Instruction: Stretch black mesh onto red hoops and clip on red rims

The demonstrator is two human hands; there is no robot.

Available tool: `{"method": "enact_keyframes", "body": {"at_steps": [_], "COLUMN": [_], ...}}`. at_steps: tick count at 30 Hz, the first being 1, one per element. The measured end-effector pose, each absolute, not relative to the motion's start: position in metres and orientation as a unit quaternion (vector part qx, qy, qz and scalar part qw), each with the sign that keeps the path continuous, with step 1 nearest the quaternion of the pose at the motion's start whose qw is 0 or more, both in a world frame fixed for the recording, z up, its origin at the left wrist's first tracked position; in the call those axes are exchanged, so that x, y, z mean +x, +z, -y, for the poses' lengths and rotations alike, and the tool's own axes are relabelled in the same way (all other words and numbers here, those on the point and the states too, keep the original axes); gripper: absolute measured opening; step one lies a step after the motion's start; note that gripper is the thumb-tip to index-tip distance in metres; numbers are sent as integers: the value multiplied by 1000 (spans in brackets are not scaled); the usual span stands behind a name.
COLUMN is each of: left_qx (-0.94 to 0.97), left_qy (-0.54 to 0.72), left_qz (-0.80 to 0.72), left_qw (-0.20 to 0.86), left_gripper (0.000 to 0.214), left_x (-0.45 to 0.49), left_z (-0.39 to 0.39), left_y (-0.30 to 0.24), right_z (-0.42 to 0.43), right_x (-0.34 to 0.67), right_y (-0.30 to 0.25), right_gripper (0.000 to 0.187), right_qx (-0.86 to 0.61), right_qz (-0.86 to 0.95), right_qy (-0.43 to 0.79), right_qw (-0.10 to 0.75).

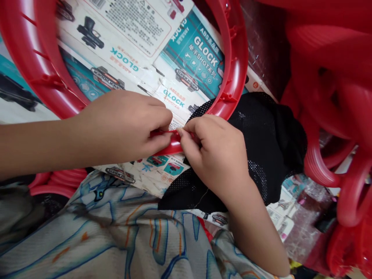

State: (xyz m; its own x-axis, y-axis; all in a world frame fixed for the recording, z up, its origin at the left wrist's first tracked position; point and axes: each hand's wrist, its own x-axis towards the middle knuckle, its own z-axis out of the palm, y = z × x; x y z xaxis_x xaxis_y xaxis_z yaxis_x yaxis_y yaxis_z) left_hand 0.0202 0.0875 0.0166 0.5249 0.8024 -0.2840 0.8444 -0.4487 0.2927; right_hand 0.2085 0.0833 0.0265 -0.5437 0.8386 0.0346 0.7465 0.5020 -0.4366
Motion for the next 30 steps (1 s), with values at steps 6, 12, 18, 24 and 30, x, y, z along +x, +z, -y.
{"method": "enact_keyframes", "body": {"at_steps": [6,12,18,24,30], "left_qx": [863,862,867,857,859], "left_qy": [-28,-67,-66,-49,-63], "left_qz": [-468,-468,-461,-478,-480], "left_qw": [186,184,175,185,168], "left_gripper": [27,29,31,29,29], "left_x": [18,20,20,21,22], "left_z": [-87,-89,-87,-87,-87], "left_y": [14,16,17,16,16], "right_z": [-86,-88,-84,-83,-85], "right_x": [213,212,205,199,202], "right_y": [26,27,31,35,38], "right_gripper": [15,14,16,18,17], "right_qx": [-438,-441,-500,-535,-562], "right_qz": [869,858,818,789,764], "right_qy": [204,237,256,279,294], "right_qw": [106,114,121,116,120]}}
